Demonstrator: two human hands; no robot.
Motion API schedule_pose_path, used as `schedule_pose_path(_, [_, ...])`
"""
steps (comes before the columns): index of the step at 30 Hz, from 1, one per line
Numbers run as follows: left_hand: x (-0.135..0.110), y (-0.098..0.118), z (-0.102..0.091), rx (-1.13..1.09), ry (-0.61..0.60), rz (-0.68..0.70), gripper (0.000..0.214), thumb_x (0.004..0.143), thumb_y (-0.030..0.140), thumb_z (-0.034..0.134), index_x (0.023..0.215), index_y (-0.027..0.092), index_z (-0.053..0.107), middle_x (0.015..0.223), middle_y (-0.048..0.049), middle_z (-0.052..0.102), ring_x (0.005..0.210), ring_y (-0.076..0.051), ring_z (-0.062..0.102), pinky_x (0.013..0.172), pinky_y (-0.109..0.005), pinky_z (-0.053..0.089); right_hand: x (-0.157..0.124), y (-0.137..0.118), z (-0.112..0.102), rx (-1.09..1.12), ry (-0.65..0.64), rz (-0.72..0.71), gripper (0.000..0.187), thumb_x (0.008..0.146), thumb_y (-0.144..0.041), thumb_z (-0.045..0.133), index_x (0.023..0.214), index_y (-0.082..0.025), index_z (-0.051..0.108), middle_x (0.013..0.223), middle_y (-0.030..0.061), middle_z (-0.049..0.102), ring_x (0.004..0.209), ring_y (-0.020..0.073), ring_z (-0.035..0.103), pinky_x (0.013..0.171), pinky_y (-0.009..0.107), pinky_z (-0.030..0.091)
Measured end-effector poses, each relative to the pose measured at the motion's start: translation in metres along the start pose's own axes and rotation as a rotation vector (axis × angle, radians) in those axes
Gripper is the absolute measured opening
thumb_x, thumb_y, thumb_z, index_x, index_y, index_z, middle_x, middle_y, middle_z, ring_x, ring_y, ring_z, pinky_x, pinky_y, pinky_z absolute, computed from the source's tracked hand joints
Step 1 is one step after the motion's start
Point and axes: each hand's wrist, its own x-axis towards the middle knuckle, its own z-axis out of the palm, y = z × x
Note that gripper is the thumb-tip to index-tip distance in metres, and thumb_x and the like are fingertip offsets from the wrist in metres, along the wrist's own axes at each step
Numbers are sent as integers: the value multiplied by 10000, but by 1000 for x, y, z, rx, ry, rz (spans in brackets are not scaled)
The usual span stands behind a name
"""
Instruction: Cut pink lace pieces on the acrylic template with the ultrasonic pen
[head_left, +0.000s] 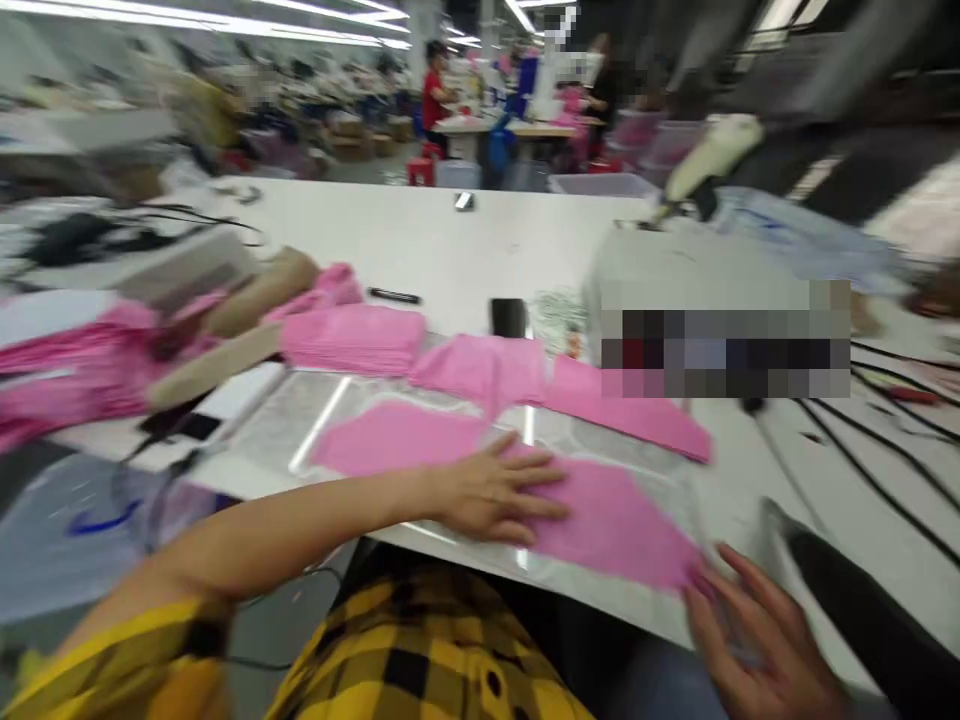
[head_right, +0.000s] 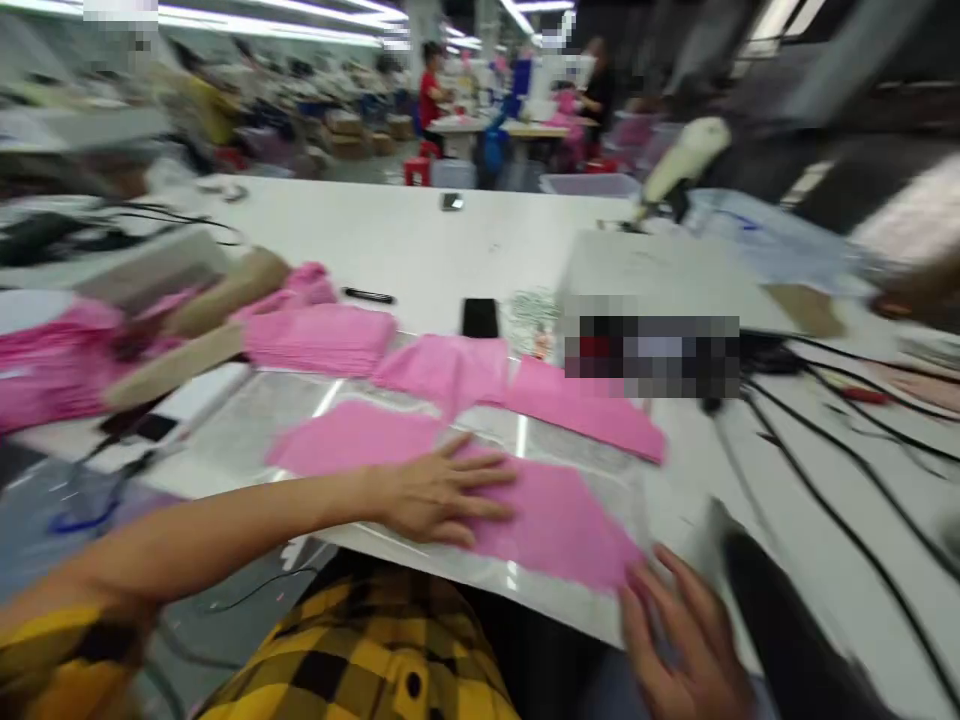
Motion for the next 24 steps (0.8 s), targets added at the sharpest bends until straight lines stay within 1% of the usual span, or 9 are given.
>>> schedule_pose_path(1, [2,-5,0,-46,7,22,538,999,527,426,1471,270,439,1607,-85,257,1498,-281,223,1208,-566,13,-3,1,-5,-40,4,-38,248,886,-408,614,1038,-234,704,1182,84,665,1025,224,665,820,334,578])
schedule_pose_path(2, [4,-10,0,-83,20,45,530,1007,515,414,1473,262,436,1603,-94,260,1495,-280,230,1205,-569,-13,-5,1,-8,-78,51,-25,223,890,-372,610,1041,-239,704,1193,72,668,1039,222,664,840,337,577])
schedule_pose_path(4, [9,-15,-2,-112,40,92,519,1018,469,415,1488,251,410,1595,-103,272,1491,-270,245,1205,-561,-42,-4,3,-8,-108,67,-26,218,899,-305,590,1087,-253,688,1215,55,662,1070,218,663,872,338,585])
schedule_pose_path(9, [24,-9,-3,-138,77,170,525,1008,450,456,1500,278,385,1580,-82,309,1477,-253,287,1221,-532,-23,-3,2,-6,-95,49,-13,334,881,-202,570,1178,-331,653,1268,16,638,1111,258,659,906,413,598])
schedule_pose_path(14, [32,-9,0,-119,26,185,509,1012,450,451,1495,301,389,1589,-50,284,1488,-235,255,1228,-505,-30,-3,0,-9,-59,6,-51,330,858,-122,555,1098,-310,681,1296,26,614,1153,275,637,901,429,591])
schedule_pose_path(18, [33,-11,2,-114,71,224,515,1010,440,463,1500,305,377,1579,-54,312,1481,-241,270,1229,-511,-14,-3,-1,-9,-30,-5,-11,274,840,-114,568,1032,-277,677,1306,46,607,1149,280,631,883,418,583])
schedule_pose_path(21, [33,-12,2,-90,84,241,520,1008,448,466,1498,298,381,1575,-67,321,1476,-248,280,1223,-525,-30,-6,-1,-4,-28,2,30,212,857,-148,562,995,-265,670,1287,63,617,1091,264,648,811,395,596])
schedule_pose_path(23, [34,-11,0,-71,65,244,516,1013,455,451,1494,277,393,1576,-79,317,1473,-256,286,1216,-536,-59,-12,4,0,-14,75,74,150,869,-204,562,965,-249,668,1246,82,636,1057,273,656,807,421,595])
schedule_pose_path(24, [35,-10,-2,-66,53,245,511,1019,455,436,1491,263,400,1576,-84,315,1473,-259,286,1211,-541,-73,-16,7,1,6,125,114,130,870,-238,568,959,-242,662,1227,89,643,1058,285,654,836,454,587])
